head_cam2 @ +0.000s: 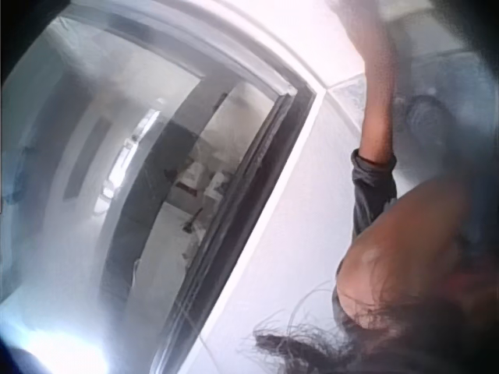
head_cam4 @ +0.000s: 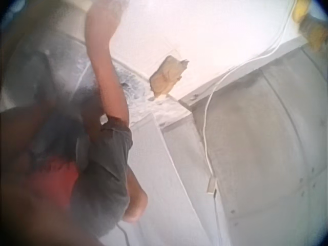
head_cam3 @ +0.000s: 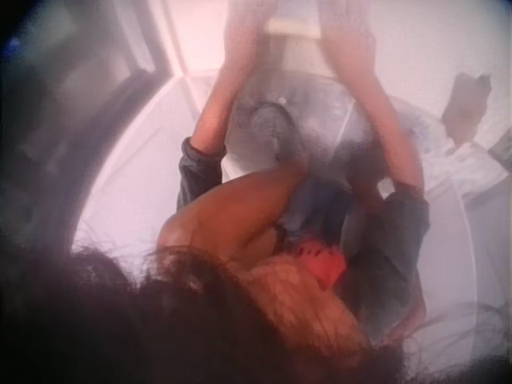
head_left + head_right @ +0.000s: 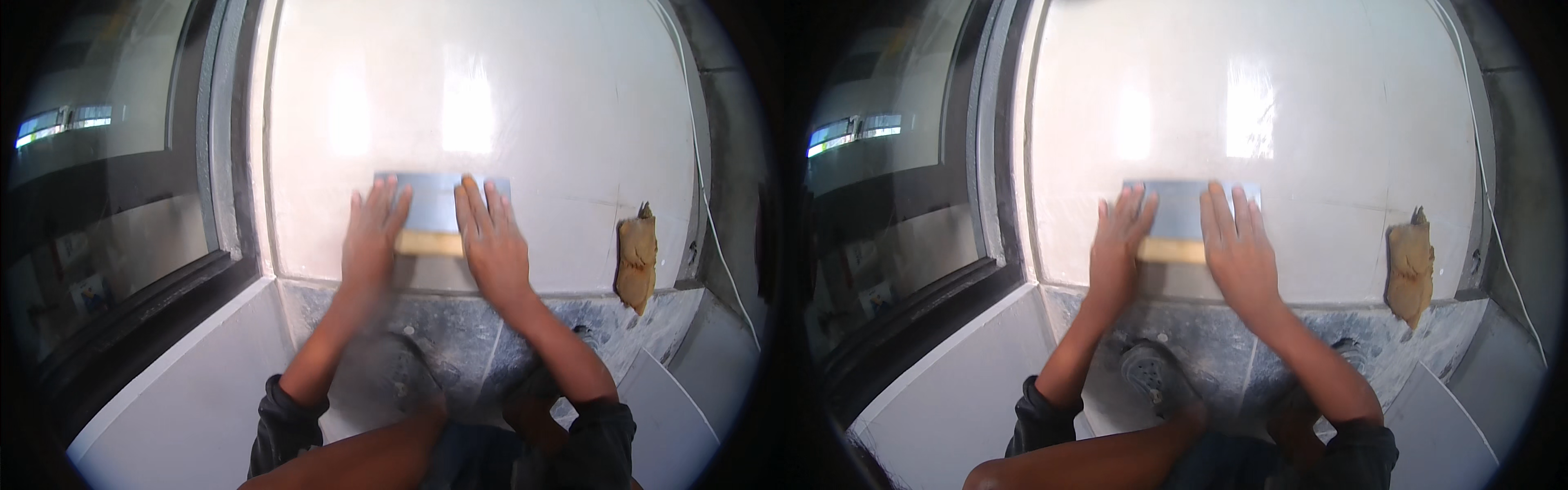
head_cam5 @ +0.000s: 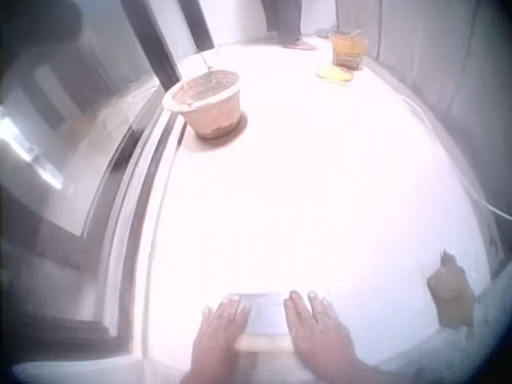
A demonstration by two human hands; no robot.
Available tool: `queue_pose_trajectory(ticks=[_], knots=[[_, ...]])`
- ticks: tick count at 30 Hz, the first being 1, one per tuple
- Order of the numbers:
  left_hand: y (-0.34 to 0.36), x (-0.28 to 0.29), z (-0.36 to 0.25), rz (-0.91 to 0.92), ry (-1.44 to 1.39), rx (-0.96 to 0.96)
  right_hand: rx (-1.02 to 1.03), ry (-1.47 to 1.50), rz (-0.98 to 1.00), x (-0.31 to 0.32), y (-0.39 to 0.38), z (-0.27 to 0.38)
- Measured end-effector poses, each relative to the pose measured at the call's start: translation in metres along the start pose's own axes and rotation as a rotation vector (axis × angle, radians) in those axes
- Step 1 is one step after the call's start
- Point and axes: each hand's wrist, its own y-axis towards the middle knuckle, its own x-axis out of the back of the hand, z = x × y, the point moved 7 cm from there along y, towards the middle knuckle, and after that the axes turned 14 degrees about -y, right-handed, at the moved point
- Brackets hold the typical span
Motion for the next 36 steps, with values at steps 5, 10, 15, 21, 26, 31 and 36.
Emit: queue_pose_trajectory(ticks=[5,10,15,21,26,31,36], knots=[[-0.007,0.003,0.008,0.012,0.024,-0.007,0.03,0.021,0.037,0.004,-0.001,0.01],[-0.071,-0.007,-0.016,0.201,0.034,0.058,0.214,0.025,0.134,0.031,-0.068,0.026],[0.017,0.049,-0.041,0.234,-0.02,0.006,0.122,0.231,0.455,0.043,0.019,-0.039],[0.194,0.079,-0.02,0.271,0.061,0.001,0.086,0.495,0.224,0.037,0.176,-0.145],[0.26,0.08,-0.003,0.202,0.159,0.009,-0.025,0.564,0.164,0.004,0.235,-0.186],[0.273,0.074,0.009,0.201,0.138,-0.06,-0.008,0.663,0.203,-0.015,0.243,-0.182],[0.247,0.067,0.004,0.153,0.189,-0.21,0.015,0.608,0.166,-0.009,0.213,-0.172]])
